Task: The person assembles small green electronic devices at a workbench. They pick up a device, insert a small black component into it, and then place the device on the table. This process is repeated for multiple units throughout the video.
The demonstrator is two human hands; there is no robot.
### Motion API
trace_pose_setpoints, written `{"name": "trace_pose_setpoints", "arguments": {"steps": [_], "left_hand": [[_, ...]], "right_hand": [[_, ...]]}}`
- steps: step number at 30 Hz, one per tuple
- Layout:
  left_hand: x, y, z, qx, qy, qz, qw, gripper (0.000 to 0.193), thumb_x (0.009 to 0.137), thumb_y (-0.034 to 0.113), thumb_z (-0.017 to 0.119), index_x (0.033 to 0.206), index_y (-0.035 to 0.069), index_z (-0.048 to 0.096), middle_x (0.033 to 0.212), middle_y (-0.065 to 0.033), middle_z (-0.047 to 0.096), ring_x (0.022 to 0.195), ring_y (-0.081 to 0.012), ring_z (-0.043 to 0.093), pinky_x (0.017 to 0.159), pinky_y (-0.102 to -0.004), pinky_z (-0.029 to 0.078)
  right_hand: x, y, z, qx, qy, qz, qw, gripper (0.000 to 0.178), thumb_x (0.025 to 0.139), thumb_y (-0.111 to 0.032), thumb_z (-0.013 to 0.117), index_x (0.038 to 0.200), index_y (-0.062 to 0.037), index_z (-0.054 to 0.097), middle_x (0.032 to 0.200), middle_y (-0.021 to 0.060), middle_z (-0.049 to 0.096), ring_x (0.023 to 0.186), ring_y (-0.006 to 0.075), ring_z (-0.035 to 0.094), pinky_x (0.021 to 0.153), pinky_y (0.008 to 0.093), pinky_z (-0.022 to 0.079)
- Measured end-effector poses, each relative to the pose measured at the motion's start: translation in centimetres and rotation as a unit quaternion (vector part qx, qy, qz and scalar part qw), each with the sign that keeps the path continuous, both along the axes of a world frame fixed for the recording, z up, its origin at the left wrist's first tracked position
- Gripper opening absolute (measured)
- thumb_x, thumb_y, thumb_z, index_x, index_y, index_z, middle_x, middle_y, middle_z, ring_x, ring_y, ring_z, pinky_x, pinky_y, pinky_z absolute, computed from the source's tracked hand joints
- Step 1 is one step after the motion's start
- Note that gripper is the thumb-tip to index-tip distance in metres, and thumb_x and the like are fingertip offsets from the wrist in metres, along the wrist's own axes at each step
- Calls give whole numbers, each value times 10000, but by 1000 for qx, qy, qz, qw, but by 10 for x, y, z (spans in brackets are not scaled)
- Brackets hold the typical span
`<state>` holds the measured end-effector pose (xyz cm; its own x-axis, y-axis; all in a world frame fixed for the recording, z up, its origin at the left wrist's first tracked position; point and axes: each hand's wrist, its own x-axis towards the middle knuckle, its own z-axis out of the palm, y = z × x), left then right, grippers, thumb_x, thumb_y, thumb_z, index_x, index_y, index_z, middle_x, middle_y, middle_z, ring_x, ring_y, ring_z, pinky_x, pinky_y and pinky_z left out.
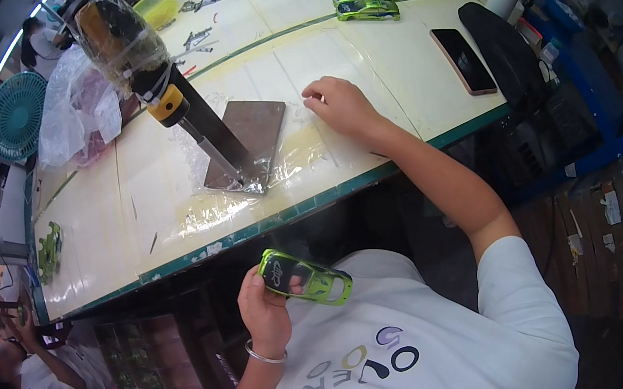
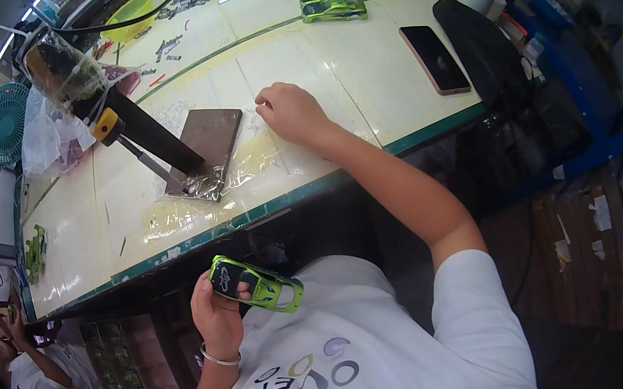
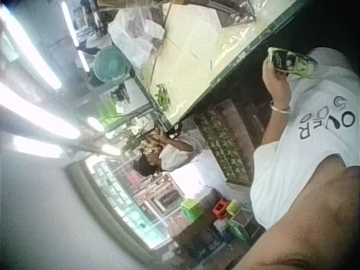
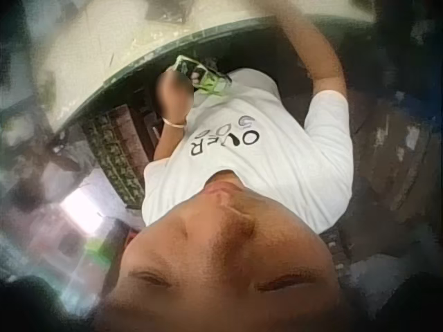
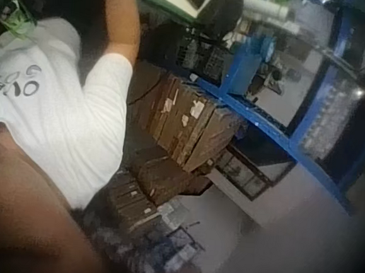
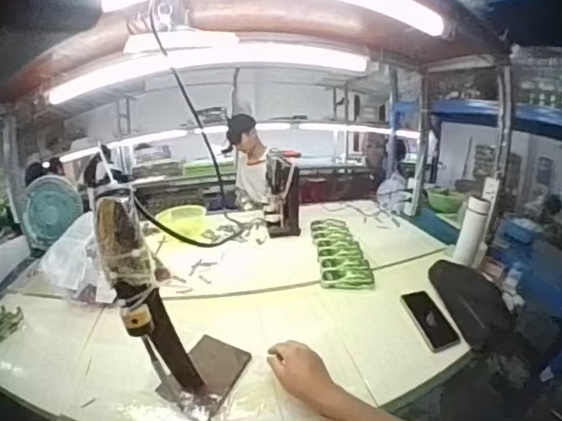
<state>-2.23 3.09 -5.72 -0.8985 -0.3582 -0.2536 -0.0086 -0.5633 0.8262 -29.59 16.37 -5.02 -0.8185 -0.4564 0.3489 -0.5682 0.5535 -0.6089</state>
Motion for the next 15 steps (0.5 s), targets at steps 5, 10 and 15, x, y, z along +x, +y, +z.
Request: {"name": "trace_pose_setpoints", "arguments": {"steps": [5, 10, 15], "left_hand": [[0, 3, 3, -19, -7, -2, 1000, 280, 854, 186, 362, 991, -41, 452, 851, -125, 571, 698, -198, 592, 594, -303, 497], [3, -1, 4, -34, -6, 7, 999, 279, 858, 184, 366, 995, -44, 450, 839, -124, 576, 692, -190, 595, 592, -295, 504], [4, -6, -1, -34, -6, 11, 999, 282, 861, 187, 367, 999, -47, 445, 836, -127, 575, 687, -187, 596, 588, -287, 507]], "right_hand": [[-22, -19, -7, 83, 27, 2, 996, 153, 739, -138, 515, 793, -26, 603, 794, 135, 569, 769, 287, 554, 681, 373, 452], [-33, -5, -11, 154, 223, -11, 962, 62, 668, -69, 506, 654, -31, 553, 718, 112, 545, 716, 248, 555, 634, 341, 464], [-31, 40, -3, 248, 273, 41, 929, 58, 665, -45, 496, 632, -27, 540, 694, 105, 532, 711, 234, 552, 606, 322, 463]]}}
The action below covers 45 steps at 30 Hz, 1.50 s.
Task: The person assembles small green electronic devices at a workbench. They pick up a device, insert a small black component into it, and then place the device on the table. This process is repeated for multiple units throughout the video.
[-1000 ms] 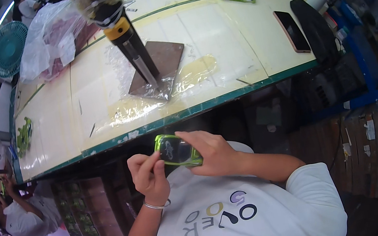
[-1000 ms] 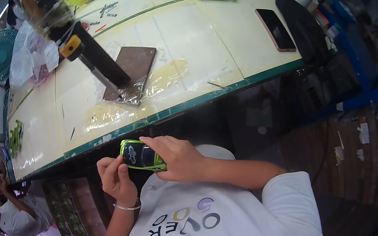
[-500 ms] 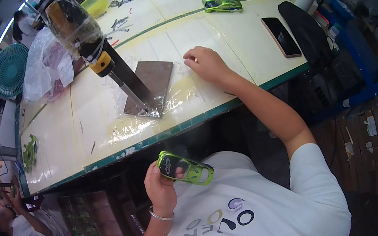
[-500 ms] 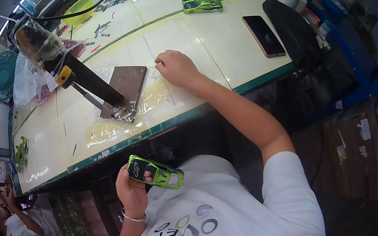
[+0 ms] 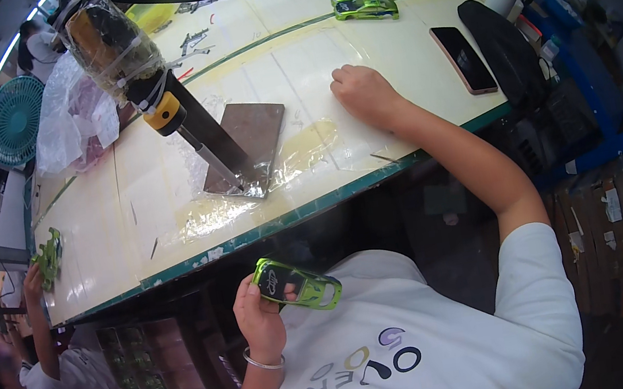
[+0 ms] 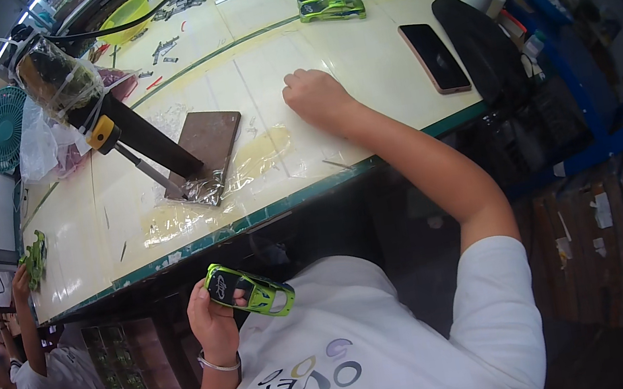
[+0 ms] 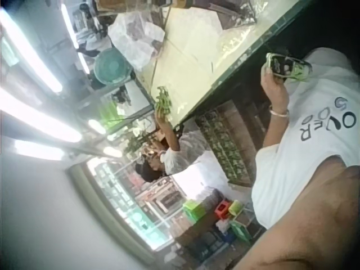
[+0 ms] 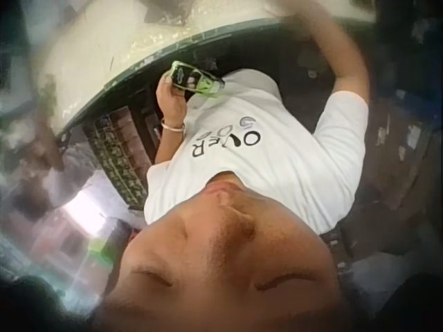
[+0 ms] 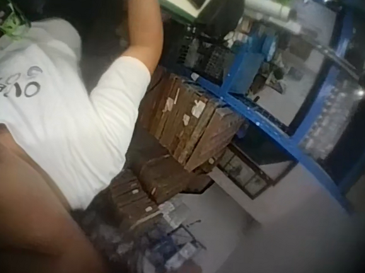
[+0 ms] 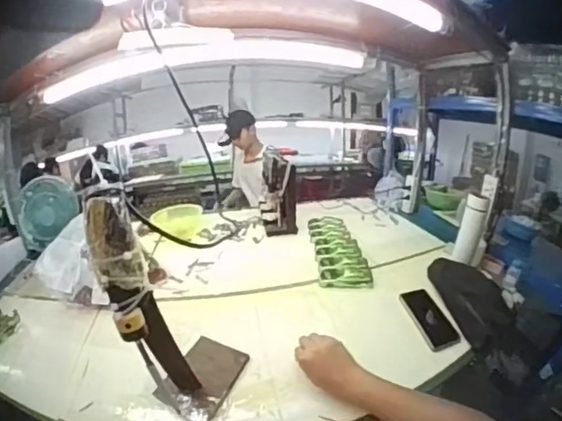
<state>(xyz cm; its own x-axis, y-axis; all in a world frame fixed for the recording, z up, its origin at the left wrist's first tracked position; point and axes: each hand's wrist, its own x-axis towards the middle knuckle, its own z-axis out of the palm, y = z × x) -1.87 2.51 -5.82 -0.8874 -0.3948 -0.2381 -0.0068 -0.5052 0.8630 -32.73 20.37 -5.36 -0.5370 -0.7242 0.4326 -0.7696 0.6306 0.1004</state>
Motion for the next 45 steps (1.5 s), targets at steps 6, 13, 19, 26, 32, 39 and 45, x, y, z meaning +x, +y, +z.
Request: {"name": "trace_pose_setpoints", "arguments": {"steps": [6, 13, 19, 26, 32, 39, 45], "left_hand": [[-7, 5, -2, 0, 3, -20, 1000, 283, 860, 190, 375, 1003, -47, 433, 828, -128, 576, 676, -190, 598, 573, -287, 504], [-2, 11, 14, -48, 15, -65, 997, 286, 859, 193, 386, 995, -50, 451, 831, -128, 580, 667, -186, 598, 568, -279, 501], [-12, 17, 19, -175, 45, -170, 969, 282, 862, 167, 387, 1011, -62, 456, 824, -135, 583, 679, -177, 597, 578, -269, 508], [-18, 23, 34, -321, 63, -248, 912, 264, 872, 135, 362, 1005, -66, 469, 811, -111, 585, 697, -132, 576, 637, -247, 478], [-20, 25, 39, -363, 60, -259, 893, 240, 861, 109, 366, 985, -58, 488, 806, -91, 586, 708, -116, 574, 645, -236, 468], [-20, 26, 43, -350, 62, -256, 899, 193, 847, 89, 418, 979, -27, 499, 769, -111, 552, 654, -152, 545, 604, -240, 423], [-19, 26, 46, -416, 72, -290, 859, 198, 844, 89, 428, 994, -25, 490, 772, -135, 548, 644, -204, 550, 605, -254, 429]], "right_hand": [[-26, 2, 27, -37, -385, -109, 916, 103, 658, -64, 537, 630, 24, 581, 654, 142, 590, 550, 190, 567, 496, 277, 450], [-14, 11, 29, -188, -565, -65, 801, 97, 665, -62, 550, 655, 34, 565, 575, 61, 543, 440, 122, 503, 391, 253, 401], [126, 21, 47, -338, -701, 111, 618, 43, 708, -37, 609, 735, -9, 591, 655, 40, 568, 545, 75, 520, 474, 200, 425], [178, 17, 24, -394, -648, 215, 616, 58, 689, 11, 622, 712, 5, 569, 871, 85, 561, 722, 102, 532, 648, 210, 441], [178, 15, 24, -394, -688, 211, 572, 57, 685, 20, 625, 701, 18, 570, 873, 97, 559, 745, 108, 530, 658, 216, 446], [176, 16, 20, -360, -657, 238, 618, 61, 712, 19, 605, 756, 18, 563, 879, 77, 540, 768, 99, 545, 668, 218, 481], [163, 16, 19, -298, -764, 265, 507, 135, 698, 16, 617, 809, 20, 540, 873, 69, 545, 748, 97, 547, 680, 214, 461]]}}
